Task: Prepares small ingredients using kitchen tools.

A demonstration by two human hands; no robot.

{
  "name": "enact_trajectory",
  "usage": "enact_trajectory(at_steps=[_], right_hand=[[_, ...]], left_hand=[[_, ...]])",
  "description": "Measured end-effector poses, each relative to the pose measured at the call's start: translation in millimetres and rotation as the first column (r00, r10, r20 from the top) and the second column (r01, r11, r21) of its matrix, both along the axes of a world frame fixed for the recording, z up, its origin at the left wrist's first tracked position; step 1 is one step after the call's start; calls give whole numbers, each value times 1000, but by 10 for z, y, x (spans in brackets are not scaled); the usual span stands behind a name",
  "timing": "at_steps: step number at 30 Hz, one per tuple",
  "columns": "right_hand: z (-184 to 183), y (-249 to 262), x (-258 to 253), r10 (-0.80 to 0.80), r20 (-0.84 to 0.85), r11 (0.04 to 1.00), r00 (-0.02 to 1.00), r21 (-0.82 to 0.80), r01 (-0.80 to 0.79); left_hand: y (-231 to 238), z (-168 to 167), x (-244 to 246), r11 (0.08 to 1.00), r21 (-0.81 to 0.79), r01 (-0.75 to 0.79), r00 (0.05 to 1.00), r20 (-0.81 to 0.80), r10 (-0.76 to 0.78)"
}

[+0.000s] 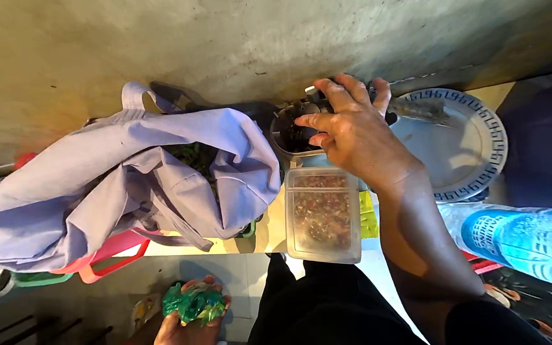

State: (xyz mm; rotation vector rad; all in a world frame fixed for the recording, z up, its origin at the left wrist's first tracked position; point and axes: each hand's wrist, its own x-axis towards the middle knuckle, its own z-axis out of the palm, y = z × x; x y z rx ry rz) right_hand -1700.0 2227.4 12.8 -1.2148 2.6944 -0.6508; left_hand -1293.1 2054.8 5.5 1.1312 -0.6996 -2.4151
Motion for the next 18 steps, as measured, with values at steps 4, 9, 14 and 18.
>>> enact_trajectory(at_steps=[4, 9, 14, 18], right_hand=[[-35, -35, 18, -50, -45, 998, 998, -48, 48], [-17, -81, 53, -60, -80, 997, 995, 35, 63], [304, 143, 338, -157, -120, 942, 980, -315, 112], [699, -41, 1335, 318, 11, 709, 948, -667, -230]], left_hand=[[7, 23, 5, 995, 94, -33, 999, -7, 33], [14, 29, -2, 981, 174, -86, 994, 74, 74], [-119, 14, 36, 977, 170, -126, 983, 153, 101], [-313, 21, 159, 979, 135, -153, 973, 194, 125]])
